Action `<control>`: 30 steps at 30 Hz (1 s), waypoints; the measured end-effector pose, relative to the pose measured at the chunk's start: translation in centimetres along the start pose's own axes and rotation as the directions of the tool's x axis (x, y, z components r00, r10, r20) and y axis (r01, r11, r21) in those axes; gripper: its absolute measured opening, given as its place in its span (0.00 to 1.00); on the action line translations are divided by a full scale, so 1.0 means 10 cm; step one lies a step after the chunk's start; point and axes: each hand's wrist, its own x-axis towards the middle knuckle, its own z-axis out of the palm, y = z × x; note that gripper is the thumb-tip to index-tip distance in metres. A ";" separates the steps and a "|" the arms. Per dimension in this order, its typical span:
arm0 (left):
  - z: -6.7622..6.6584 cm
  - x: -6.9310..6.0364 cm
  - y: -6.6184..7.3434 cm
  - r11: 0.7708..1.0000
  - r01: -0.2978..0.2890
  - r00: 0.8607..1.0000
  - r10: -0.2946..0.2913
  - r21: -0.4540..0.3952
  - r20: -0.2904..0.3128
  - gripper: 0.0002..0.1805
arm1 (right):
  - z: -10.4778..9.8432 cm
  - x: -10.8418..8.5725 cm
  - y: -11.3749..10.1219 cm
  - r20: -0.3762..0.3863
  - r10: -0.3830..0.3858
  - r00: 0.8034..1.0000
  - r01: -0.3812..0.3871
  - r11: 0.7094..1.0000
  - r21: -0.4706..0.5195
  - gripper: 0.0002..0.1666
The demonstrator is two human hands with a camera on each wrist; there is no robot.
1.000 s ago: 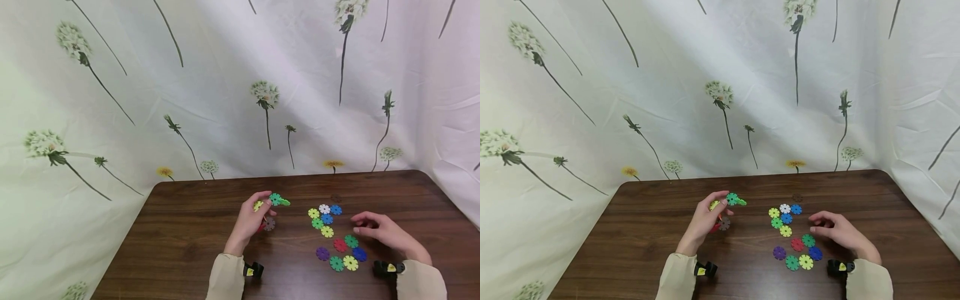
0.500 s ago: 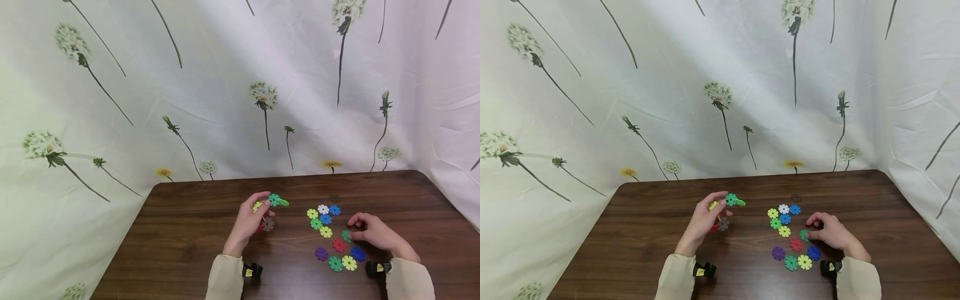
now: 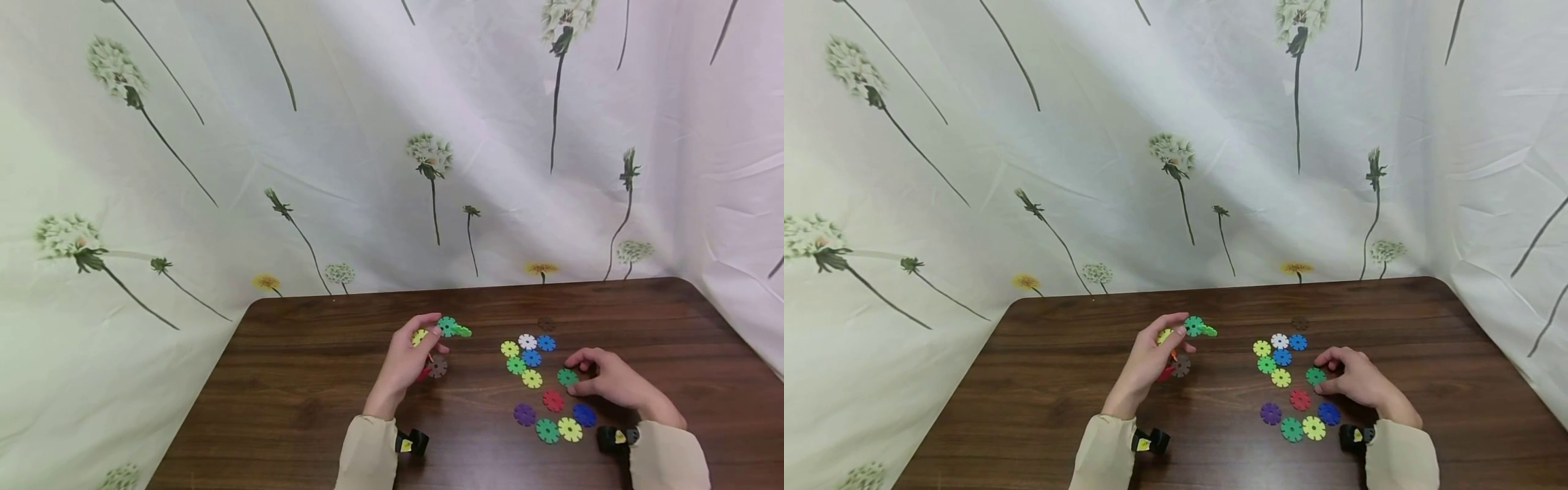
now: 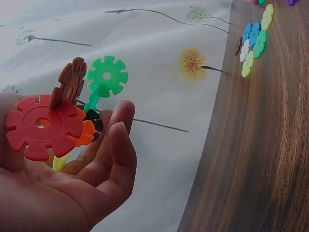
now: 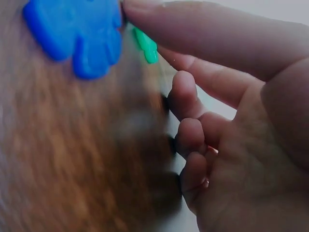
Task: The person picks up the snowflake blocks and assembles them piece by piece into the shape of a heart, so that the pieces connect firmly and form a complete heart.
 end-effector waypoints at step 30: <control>0.00 -0.01 -0.01 0.999 0.007 1.000 -0.007 -0.046 0.001 0.19 | -0.03 -0.04 -0.02 -0.015 0.026 1.000 -0.025 0.998 0.059 0.14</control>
